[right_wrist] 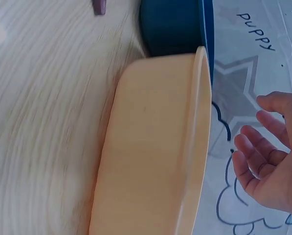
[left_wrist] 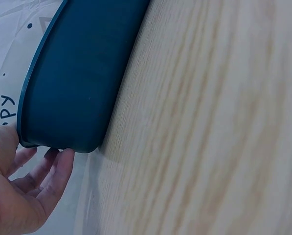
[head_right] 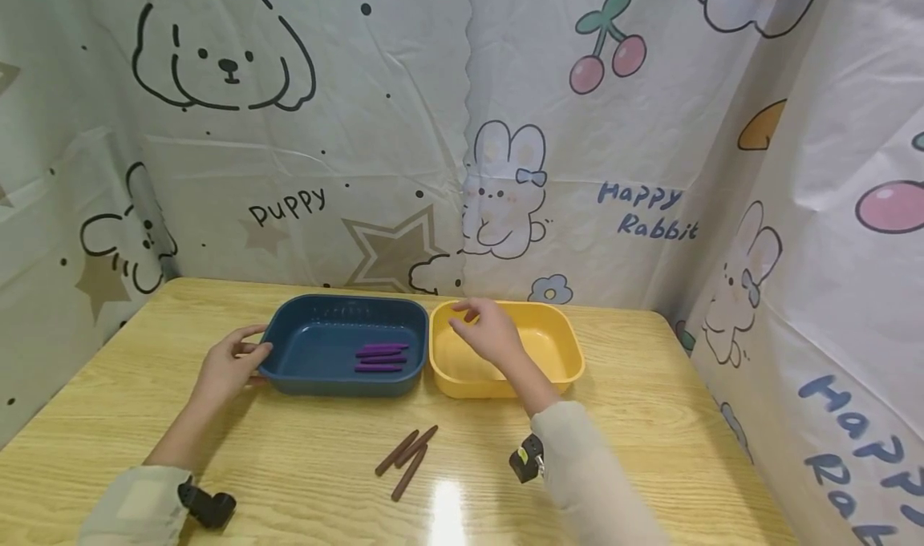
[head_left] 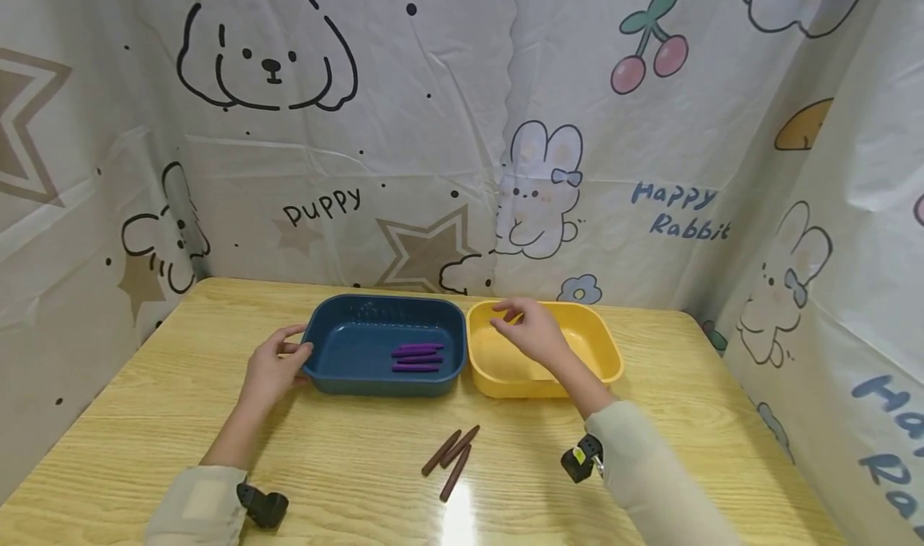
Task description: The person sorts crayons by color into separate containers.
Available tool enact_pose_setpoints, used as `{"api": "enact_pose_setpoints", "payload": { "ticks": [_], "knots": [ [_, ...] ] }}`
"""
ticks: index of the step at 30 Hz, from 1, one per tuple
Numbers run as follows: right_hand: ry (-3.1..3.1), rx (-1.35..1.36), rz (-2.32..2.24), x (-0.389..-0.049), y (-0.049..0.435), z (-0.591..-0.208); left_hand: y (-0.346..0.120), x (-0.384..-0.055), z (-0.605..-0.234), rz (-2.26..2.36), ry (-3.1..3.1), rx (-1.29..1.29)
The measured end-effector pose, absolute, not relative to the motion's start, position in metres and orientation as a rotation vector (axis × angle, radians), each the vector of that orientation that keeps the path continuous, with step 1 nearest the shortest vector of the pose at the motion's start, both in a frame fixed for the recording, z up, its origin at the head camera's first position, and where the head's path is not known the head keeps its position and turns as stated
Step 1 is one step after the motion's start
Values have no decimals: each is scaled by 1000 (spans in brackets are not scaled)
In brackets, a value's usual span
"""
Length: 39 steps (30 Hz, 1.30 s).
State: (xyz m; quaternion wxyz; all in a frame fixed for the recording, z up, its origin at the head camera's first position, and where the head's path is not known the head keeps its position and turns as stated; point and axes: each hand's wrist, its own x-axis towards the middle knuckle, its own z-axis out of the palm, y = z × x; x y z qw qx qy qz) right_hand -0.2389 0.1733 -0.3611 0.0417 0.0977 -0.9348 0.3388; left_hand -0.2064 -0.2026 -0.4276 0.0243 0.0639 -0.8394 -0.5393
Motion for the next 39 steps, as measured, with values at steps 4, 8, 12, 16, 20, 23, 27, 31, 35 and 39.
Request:
{"api": "enact_pose_setpoints", "payload": {
  "ticks": [4,8,12,16,20,23,27,31,35,39],
  "knots": [
    [-2878,263,1033,-238,186,-362,-202,-206,-426,-1660,-2603,198],
    [-2879,223,1053,-237,199,-363,-203,-206,-426,-1652,-2609,185],
    [-2839,211,1071,-236,216,-364,-204,-207,-428,-1641,-2617,170],
    [-2800,196,1039,-234,235,-364,-205,-208,-430,-1632,-2620,154],
    [-2790,126,989,-230,253,-363,-205,-208,-431,-1624,-2621,145],
    [-2792,73,969,-228,266,-363,-206,-208,-430,-1611,-2628,143],
    [-2788,15,943,-226,280,-364,-207,-207,-429,-1596,-2632,141],
    [-2781,-72,938,-223,290,-366,-207,-206,-426,-1583,-2642,142],
    [-2773,-182,976,-220,298,-371,-207,-205,-425,-1518,-2671,130],
    [-2765,-253,1026,-219,307,-379,-207,-205,-425,-1451,-2690,113]
  ]
}}
